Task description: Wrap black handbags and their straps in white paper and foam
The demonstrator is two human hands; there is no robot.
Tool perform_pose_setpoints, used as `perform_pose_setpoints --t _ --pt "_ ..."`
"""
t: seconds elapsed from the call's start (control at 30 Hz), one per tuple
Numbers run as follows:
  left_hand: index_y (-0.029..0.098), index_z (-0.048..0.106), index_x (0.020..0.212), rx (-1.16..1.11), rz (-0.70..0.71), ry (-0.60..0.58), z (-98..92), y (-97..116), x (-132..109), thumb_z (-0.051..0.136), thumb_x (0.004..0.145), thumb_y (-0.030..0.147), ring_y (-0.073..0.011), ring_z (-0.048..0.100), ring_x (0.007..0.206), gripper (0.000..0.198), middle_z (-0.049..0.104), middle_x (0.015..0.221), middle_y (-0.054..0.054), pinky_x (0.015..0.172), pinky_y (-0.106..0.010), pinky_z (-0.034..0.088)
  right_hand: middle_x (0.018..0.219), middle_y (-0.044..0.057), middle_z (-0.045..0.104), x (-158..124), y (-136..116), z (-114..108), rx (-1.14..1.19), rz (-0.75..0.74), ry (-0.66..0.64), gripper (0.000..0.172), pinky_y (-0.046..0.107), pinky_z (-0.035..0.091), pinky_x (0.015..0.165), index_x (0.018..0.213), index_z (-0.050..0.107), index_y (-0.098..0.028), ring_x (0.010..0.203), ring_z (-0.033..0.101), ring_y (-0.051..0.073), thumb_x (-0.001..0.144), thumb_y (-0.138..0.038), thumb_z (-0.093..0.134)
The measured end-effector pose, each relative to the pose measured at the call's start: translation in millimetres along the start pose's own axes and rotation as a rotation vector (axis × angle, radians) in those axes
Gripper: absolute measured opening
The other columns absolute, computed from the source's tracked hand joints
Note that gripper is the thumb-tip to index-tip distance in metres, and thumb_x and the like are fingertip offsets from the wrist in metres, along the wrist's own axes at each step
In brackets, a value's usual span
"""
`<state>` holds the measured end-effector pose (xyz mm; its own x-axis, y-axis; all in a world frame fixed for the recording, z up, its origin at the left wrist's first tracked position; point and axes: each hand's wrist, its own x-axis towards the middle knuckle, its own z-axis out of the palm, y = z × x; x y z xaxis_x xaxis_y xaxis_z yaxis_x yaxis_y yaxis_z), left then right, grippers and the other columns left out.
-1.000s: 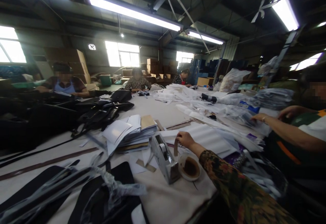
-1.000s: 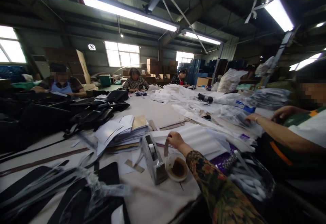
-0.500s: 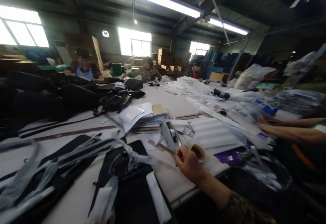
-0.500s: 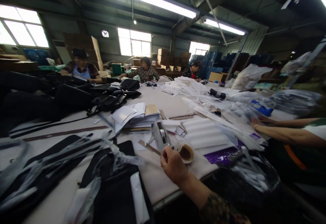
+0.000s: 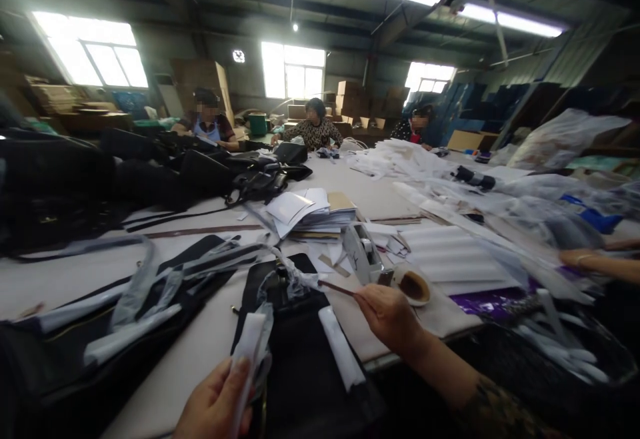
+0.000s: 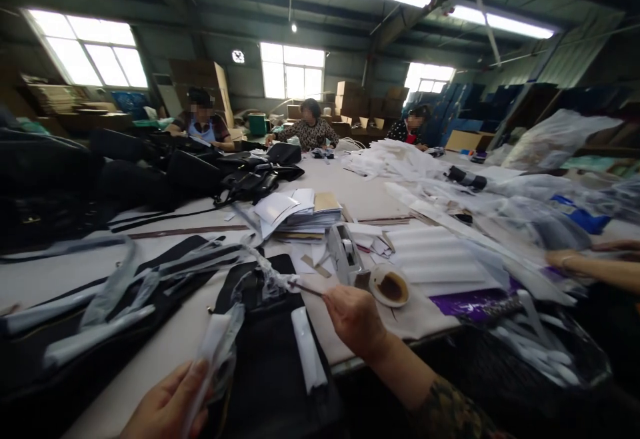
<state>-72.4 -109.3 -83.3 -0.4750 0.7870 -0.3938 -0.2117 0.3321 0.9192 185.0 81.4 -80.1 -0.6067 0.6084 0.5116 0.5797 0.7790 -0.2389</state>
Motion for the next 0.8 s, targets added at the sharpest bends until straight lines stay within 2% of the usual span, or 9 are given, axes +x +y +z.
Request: perform_pose_setpoints --t 0.1,0.2,0.27,0.37,0.47,0.57,0.67,0.73,0.8 --pt "0.015 0.058 0.071 -0.015 0.004 -0.006 -0.1 1.5 -1.7 0.070 0.070 0.071 -0.0065 0.039 0.037 0.058 0.049 0.052 0.004 0.038 -0.018 0.023 0.068 0.006 0.064 4.3 -18.5 -9.5 0.091 -0.147 0.134 0.024 0.029 0.047 0.068 0.087 0.069 -0.020 0.066 0.060 0.017 0.099 -0.023 0.047" --pt "0.015 0.058 0.072 -0.023 -0.006 -0.006 0.4 3.5 -4.2 0.069 0.072 0.071 -0.0059 0.039 0.037 0.058 0.049 0.053 0.004 0.039 -0.017 0.022 0.070 0.007 0.065 1.0 -20.3 -9.9 0.137 -0.125 0.144 0.021 0.029 0.048 0.070 0.091 0.070 -0.021 0.068 0.062 0.018 0.098 -0.026 0.050" --pt "0.015 0.058 0.073 -0.027 -0.016 -0.009 0.6 3.8 -5.3 0.069 0.072 0.071 -0.0057 0.040 0.037 0.057 0.049 0.054 0.005 0.039 -0.017 0.022 0.070 0.007 0.065 -4.2 -9.8 -4.4 0.109 0.004 0.071 0.026 0.029 0.048 0.069 0.082 0.069 -0.021 0.068 0.062 0.018 0.098 -0.031 0.050" --pt "0.014 0.058 0.072 -0.025 -0.026 -0.006 0.4 2.3 -4.8 0.069 0.071 0.071 -0.0056 0.040 0.037 0.058 0.049 0.054 0.005 0.038 -0.017 0.021 0.065 0.004 0.065 -16.5 14.5 11.6 -0.022 0.354 -0.187 0.037 0.025 0.043 0.059 0.068 0.063 -0.020 0.061 0.061 0.016 0.098 -0.034 0.047" --pt "0.015 0.058 0.072 -0.008 -0.035 0.002 0.1 0.1 -2.6 0.070 0.070 0.072 -0.0058 0.040 0.038 0.058 0.049 0.054 0.005 0.039 -0.017 0.022 0.069 0.007 0.066 -29.4 32.2 30.2 -0.157 0.524 -0.358 0.029 0.025 0.042 0.059 0.065 0.062 -0.019 0.065 0.061 0.018 0.091 -0.029 0.056" --pt "0.015 0.058 0.072 0.004 -0.044 0.001 1.0 0.5 -1.8 0.071 0.067 0.072 -0.0063 0.040 0.039 0.059 0.049 0.054 0.004 0.039 -0.017 0.022 0.094 0.014 0.066 -31.2 36.6 43.4 -0.266 0.446 -0.344 0.007 0.029 0.045 0.070 0.086 0.067 -0.017 0.085 0.063 0.024 0.081 -0.022 0.067" --pt "0.016 0.057 0.074 0.008 -0.048 0.004 3.0 3.8 -3.3 0.071 0.067 0.073 -0.0074 0.040 0.039 0.059 0.050 0.056 0.003 0.039 -0.018 0.023 0.101 0.011 0.063 -19.8 39.0 50.9 -0.187 0.269 -0.413 0.034 0.029 0.045 0.070 0.115 0.063 -0.021 0.084 0.062 0.022 0.082 -0.015 0.063" --pt "0.017 0.057 0.074 0.020 -0.057 0.017 4.2 6.0 -4.7 0.071 0.066 0.073 -0.0080 0.040 0.039 0.058 0.051 0.056 0.003 0.039 -0.019 0.024 0.094 0.006 0.062 -11.1 44.0 55.3 -0.059 0.182 -0.474 0.038 0.026 0.044 0.066 0.120 0.062 -0.027 0.074 0.061 0.018 0.085 -0.012 0.057" --pt "0.017 0.058 0.075 0.033 -0.071 0.031 4.9 7.2 -5.6 0.071 0.066 0.073 -0.0083 0.040 0.039 0.058 0.050 0.055 0.003 0.038 -0.019 0.025 0.088 0.003 0.061 -5.9 50.4 60.3 0.020 0.155 -0.481 0.032 0.024 0.043 0.064 0.114 0.065 -0.029 0.068 0.058 0.015 0.088 -0.013 0.053"
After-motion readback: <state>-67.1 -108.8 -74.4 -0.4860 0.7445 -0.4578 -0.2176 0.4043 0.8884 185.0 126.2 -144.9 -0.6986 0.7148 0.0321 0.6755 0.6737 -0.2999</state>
